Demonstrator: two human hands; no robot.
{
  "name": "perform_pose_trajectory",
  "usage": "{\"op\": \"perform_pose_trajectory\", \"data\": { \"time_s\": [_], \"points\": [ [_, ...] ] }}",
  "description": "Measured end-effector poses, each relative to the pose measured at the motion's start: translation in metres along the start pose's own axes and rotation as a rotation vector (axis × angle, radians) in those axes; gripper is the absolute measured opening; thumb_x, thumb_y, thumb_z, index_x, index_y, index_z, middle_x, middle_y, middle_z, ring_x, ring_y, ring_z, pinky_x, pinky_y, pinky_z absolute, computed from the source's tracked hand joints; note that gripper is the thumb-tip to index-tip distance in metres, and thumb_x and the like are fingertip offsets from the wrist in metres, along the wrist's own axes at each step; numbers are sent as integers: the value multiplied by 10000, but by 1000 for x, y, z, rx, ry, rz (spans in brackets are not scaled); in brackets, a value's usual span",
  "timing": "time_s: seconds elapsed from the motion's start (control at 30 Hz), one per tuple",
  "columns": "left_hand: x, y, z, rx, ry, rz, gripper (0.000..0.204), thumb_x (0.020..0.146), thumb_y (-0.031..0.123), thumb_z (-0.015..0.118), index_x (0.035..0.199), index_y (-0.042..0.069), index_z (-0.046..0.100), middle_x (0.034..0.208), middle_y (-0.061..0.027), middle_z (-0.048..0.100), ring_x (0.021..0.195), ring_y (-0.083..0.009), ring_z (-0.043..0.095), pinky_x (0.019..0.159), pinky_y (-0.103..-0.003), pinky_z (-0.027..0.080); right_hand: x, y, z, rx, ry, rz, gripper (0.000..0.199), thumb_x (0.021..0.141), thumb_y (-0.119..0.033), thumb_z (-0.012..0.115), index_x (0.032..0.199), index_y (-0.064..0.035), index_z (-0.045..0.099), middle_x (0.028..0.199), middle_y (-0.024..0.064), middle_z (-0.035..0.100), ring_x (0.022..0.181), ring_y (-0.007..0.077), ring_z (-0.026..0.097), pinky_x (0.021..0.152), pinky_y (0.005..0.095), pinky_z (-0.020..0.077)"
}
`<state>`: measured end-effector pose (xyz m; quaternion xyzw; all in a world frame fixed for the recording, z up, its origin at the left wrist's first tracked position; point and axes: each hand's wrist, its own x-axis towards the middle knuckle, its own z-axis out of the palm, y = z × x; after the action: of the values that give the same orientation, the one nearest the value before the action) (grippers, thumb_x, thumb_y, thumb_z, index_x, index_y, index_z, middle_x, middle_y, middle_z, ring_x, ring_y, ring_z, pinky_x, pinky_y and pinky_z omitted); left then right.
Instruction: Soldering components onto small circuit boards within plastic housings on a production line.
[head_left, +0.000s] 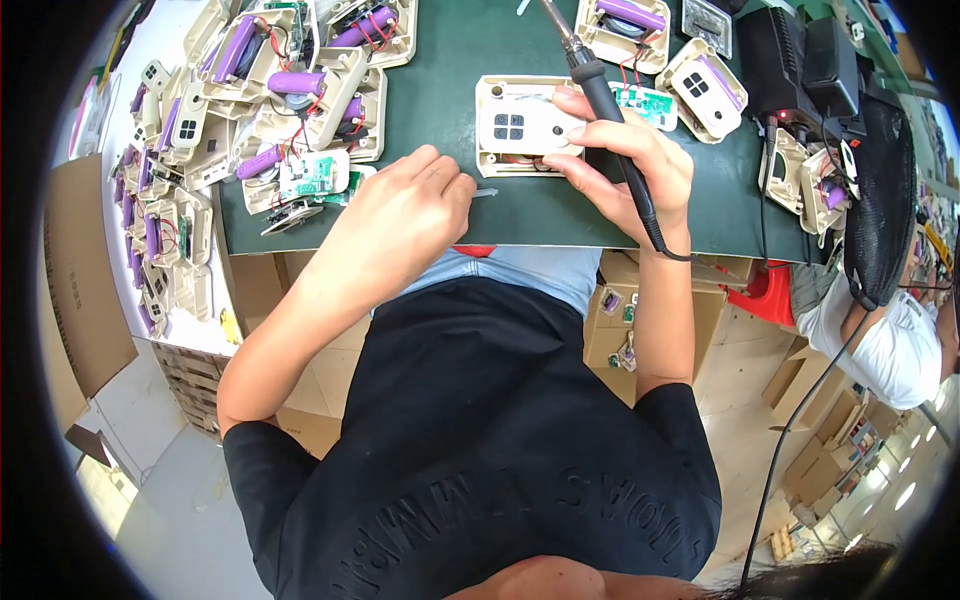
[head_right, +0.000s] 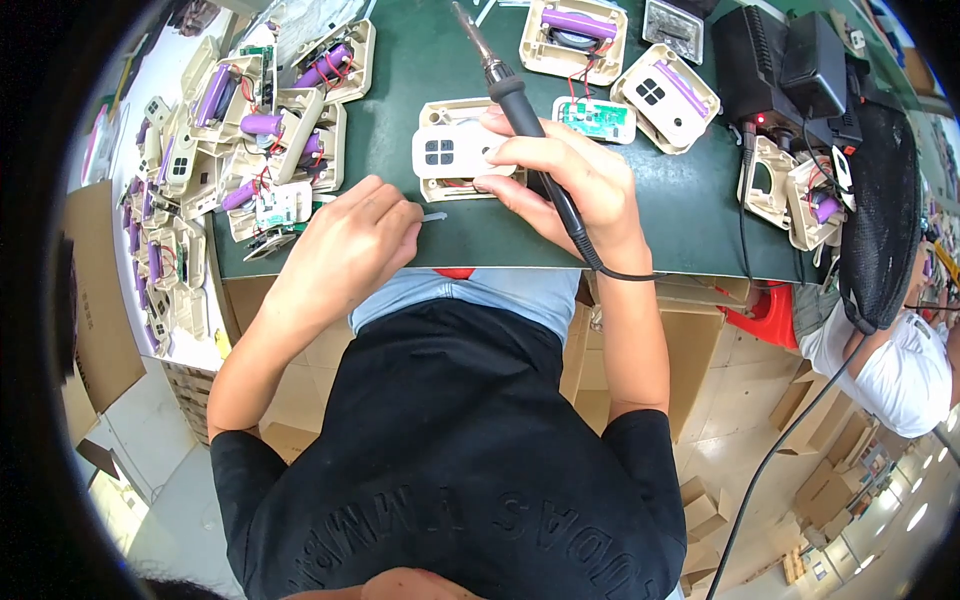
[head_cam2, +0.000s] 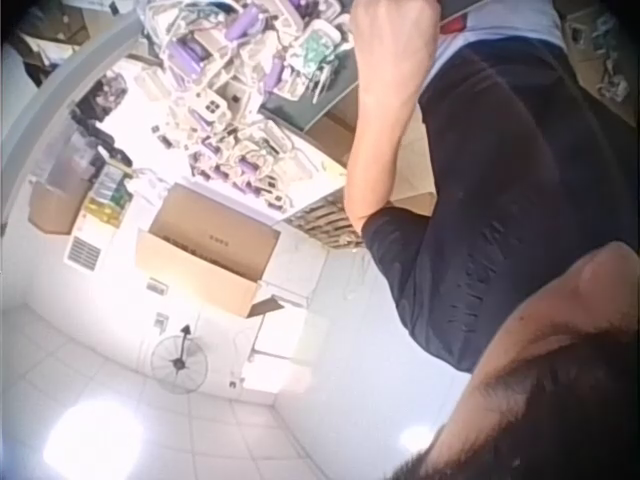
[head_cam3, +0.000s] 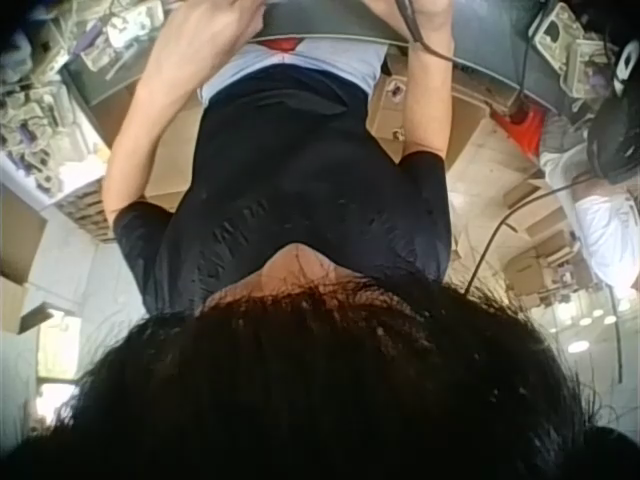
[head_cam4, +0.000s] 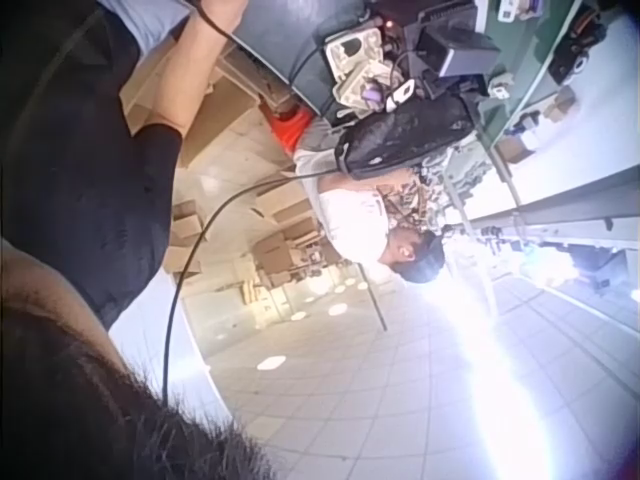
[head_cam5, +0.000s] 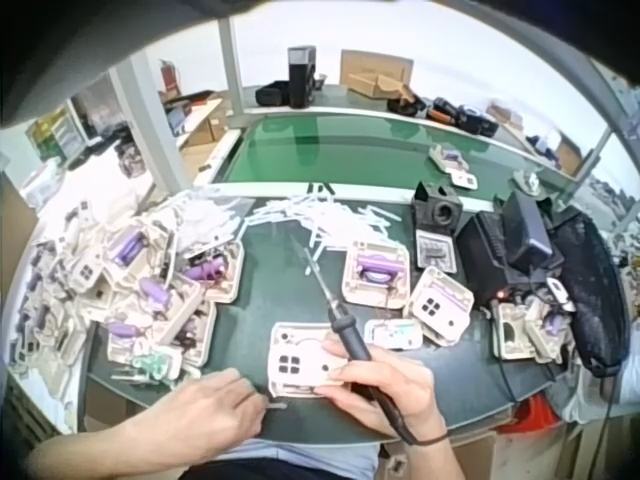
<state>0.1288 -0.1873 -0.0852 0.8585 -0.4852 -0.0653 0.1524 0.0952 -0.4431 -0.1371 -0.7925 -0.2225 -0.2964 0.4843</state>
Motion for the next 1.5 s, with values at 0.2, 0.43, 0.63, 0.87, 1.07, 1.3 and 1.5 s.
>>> {"op": "perform_pose_trajectory", "data": {
  "time_s": [0.2,0.43,0.63,0.87,1.07,1.3,1.5],
  "points": [
    [1,-14,1,-102,-37,139,201,766,7,769,927,-2,649,845,-95,615,823,-290,621,718,-410,546,0,-1,-2,-17,-5,4,359,744,-17,891,1044,-43,695,1128,183,766,921,286,768,763,330,617],
    [-4,-18,4,-84,7,181,218,759,15,780,939,2,659,878,-86,637,848,-277,634,731,-394,551,0,-2,-1,-7,0,20,364,745,-18,895,1050,-40,698,1135,174,767,914,266,767,758,325,617],
    [-3,-8,0,-11,37,109,197,761,34,784,919,-3,673,881,-84,634,845,-274,624,771,-394,539,-1,1,-1,-15,0,-3,386,745,-16,894,1074,-47,695,1137,171,768,908,259,766,763,326,617],
    [6,-9,-3,33,-32,137,178,744,44,778,851,2,643,824,-95,587,800,-283,593,747,-401,525,-1,-1,-2,-8,-3,15,385,743,-10,891,1074,-47,698,1137,170,768,901,262,762,762,326,615],
    [1,-11,6,-39,-2,219,213,747,47,783,887,6,629,825,-87,585,812,-271,605,725,-397,523,-2,1,-1,-11,-9,18,382,741,-7,894,1068,-45,700,1137,180,766,932,278,768,771,329,617],
    [-10,-15,25,-75,183,251,279,745,19,807,979,-1,656,901,-82,643,868,-273,643,752,-391,553,-2,2,-1,-1,-7,17,386,740,-14,900,1068,-44,697,1135,186,765,944,284,770,775,330,617],
    [-7,-3,17,-133,131,84,211,802,17,799,968,6,670,898,-85,652,859,-276,644,746,-390,547,0,2,-2,-6,-5,6,387,742,-18,899,1070,-43,695,1129,189,765,939,281,770,772,329,617]
  ]
}}
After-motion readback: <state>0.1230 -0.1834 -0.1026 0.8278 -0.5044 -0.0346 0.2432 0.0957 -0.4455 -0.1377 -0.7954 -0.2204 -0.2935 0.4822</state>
